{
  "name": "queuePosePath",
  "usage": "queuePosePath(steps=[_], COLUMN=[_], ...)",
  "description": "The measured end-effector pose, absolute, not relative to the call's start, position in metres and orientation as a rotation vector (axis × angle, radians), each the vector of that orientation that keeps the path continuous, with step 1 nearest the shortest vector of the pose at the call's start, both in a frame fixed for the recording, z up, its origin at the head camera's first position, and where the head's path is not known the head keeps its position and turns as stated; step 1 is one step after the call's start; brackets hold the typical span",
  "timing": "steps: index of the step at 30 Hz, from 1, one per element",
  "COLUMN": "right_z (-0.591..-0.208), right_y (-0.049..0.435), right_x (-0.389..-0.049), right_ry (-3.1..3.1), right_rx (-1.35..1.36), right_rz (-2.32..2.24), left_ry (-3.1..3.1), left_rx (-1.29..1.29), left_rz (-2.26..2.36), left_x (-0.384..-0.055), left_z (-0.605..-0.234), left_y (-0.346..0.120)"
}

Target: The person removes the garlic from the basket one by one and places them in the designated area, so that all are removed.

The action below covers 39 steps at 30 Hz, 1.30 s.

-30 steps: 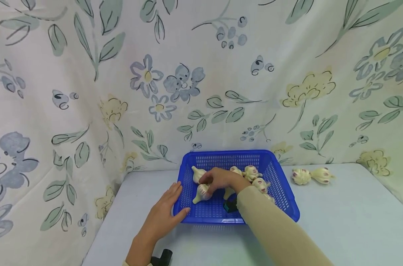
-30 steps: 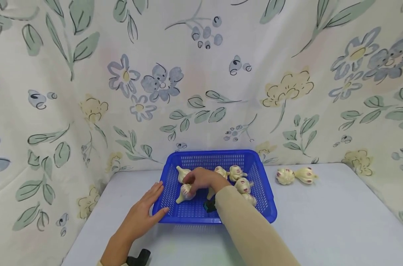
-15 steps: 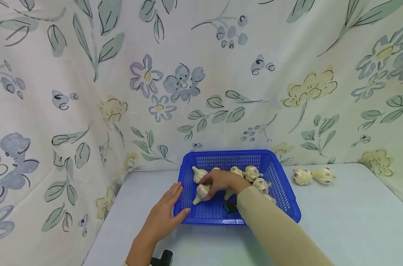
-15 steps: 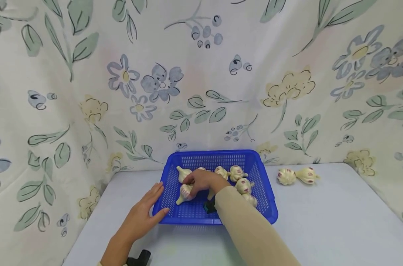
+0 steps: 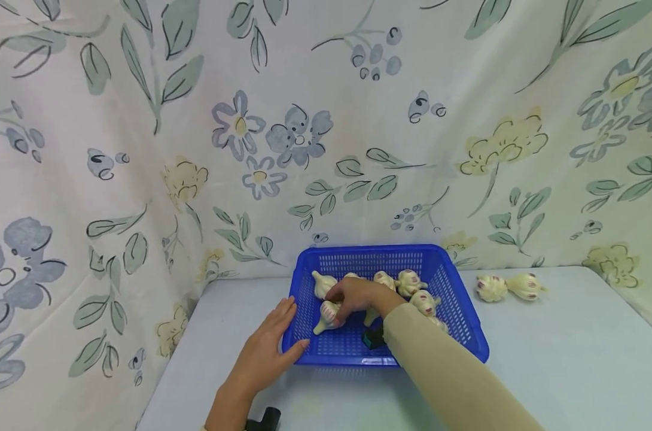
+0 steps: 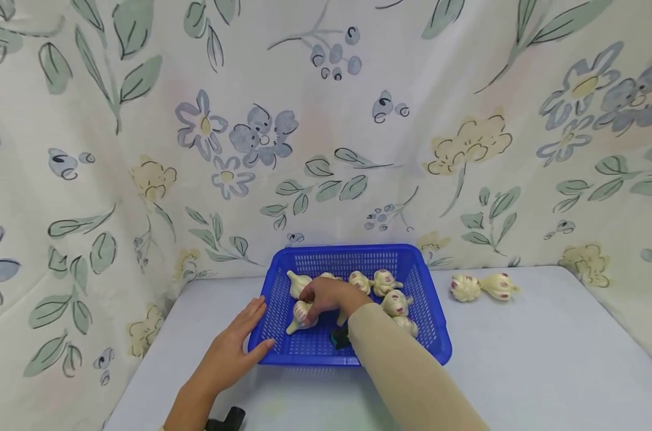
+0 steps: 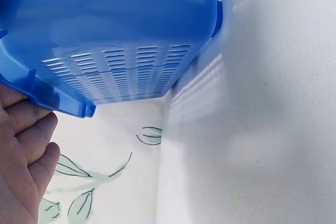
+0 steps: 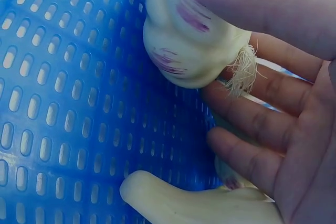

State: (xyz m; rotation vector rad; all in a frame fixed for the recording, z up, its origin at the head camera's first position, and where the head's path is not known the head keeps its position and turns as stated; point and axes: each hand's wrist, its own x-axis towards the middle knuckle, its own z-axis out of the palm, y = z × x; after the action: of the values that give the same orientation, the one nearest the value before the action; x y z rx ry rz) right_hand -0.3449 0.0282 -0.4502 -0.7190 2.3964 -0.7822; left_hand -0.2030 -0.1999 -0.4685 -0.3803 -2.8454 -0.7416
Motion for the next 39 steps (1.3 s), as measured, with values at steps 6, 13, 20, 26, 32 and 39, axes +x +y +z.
queuePosePath(steps=[6,13,20,26,32,39], right_z=[-0.4497,-0.4498,-0.4499,-0.452,-0.4522,-0.4513], right_y=[0.0285,0.0277,0.0277,0.0277,0.0276,0.0281], right_x=[-0.3437,-0.3442,-0.345,-0.3461,-0.3459,-0.3446], right_ry=[2.408,2.394,2.38,2.39,2.396,2.395], right_rx=[-0.703,-0.73,-0.764,-0.781,-0.777,-0.77], right_rz=[-0.767,-0.749,-0.721,-0.683,-0.667,-0.669], left_ry=[-2.864,-2.877,-2.884,-2.877,-2.878,-2.88], left_rx=[-0.353,-0.348,-0.349,-0.356,-0.364,-0.354], left_rz=[-0.745,-0.734,-0.725,-0.74,-0.728,-0.723], left_x=[-0.2027,-0.2024,-0.2025,-0.202,-0.2026,-0.2033], left_z=[-0.4664,-0.4664,-0.4665,-0.465,-0.4655,-0.4662], left_y=[-0.1976,-0.198,-0.1982,-0.1978,-0.1982,-0.1975])
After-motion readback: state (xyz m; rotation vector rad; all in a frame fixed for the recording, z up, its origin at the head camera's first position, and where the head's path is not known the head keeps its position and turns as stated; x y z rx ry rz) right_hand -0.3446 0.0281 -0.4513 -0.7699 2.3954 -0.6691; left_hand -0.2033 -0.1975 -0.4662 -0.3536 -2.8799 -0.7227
